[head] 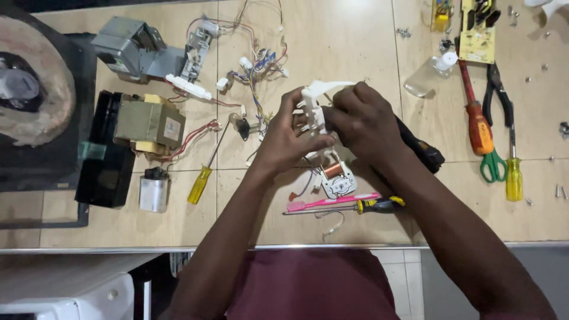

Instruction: The person cleans various disassembled electronic components on a workbench. They use a pink toothbrush to scrub a green circuit board and a yellow component, then wipe a white plastic housing with a black cloth. The person also handles a small motor and a light bulb, wiping them with the cloth.

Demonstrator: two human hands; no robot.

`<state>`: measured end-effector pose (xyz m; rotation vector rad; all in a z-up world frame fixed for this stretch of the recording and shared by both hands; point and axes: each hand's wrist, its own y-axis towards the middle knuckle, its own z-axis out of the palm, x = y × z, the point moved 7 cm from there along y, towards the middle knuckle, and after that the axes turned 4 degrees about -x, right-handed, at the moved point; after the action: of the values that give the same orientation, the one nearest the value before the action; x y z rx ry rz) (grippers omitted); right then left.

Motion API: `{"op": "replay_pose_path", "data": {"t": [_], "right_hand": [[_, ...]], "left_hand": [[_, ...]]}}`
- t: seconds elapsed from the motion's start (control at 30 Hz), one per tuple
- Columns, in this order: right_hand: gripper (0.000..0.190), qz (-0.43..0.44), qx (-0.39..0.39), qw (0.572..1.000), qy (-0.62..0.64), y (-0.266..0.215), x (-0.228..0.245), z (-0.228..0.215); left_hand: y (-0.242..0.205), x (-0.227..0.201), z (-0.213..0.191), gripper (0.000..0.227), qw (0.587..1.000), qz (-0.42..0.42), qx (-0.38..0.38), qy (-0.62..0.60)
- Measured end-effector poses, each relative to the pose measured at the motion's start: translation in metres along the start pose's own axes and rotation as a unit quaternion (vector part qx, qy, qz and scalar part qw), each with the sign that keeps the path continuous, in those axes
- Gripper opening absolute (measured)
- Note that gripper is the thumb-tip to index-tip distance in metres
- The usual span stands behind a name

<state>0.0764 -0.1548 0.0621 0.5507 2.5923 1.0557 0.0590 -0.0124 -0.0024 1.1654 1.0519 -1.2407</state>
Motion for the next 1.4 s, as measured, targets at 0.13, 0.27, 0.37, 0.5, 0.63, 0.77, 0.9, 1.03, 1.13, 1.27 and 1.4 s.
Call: {"op": "replay_pose_path", "data": {"t": [0.13, 0.27, 0.37, 0.5, 0.63, 0.77, 0.9, 1.03, 1.13, 1.27, 1.4], "right_hand": [[0.031, -0.016, -0.019, 1.0, 0.004, 0.001, -0.011, 0.005], [0.028, 0.091, -0.005, 0.991, 0.097, -0.001, -0.014, -0.001], [0.043, 0.14, 0.003, 0.979, 0.146, -0.008, -0.026, 0.003], [0.011, 0.189, -0.037, 0.974, 0.119, 0.017, -0.001, -0.024], [0.025, 0.286, -0.112, 0.945, 0.11, -0.018, 0.003, -0.011], [0.006, 0.429, -0.277, 0.829, 0.23, -0.035, -0.009, -0.023], [0.005, 0.361, -0.174, 0.875, 0.27, -0.017, -0.004, -0.044], [0.031, 0.178, -0.09, 0.974, 0.107, -0.016, -0.004, -0.007], [0.052, 0.178, -0.089, 0.973, 0.113, -0.013, -0.007, 0.006], [0.063, 0.304, -0.114, 0.913, 0.248, -0.022, -0.014, 0.014], [0.041, 0.378, -0.155, 0.882, 0.236, -0.019, -0.012, 0.0]], "left_hand": [[0.007, -0.009, 0.003, 0.104, 0.999, 0.021, 0.004, 0.028], [0.001, -0.019, 0.001, 0.105, 0.998, 0.029, 0.005, 0.061], [0.008, -0.028, 0.003, 0.106, 0.996, 0.057, -0.002, 0.065], [0.002, -0.043, 0.005, 0.1, 0.989, 0.11, -0.008, 0.097], [-0.001, -0.039, 0.01, 0.099, 0.981, 0.147, -0.003, 0.13], [0.001, -0.026, 0.006, 0.103, 0.99, 0.127, -0.017, 0.066], [-0.002, -0.013, -0.004, 0.106, 0.997, 0.073, -0.033, 0.015], [-0.002, -0.014, 0.009, 0.106, 0.998, 0.053, -0.008, 0.012], [-0.001, -0.024, 0.001, 0.108, 0.994, 0.079, -0.028, 0.066], [-0.003, -0.033, -0.002, 0.108, 0.986, 0.101, -0.056, 0.119], [-0.006, -0.045, 0.005, 0.104, 0.984, 0.13, -0.07, 0.098]]}}
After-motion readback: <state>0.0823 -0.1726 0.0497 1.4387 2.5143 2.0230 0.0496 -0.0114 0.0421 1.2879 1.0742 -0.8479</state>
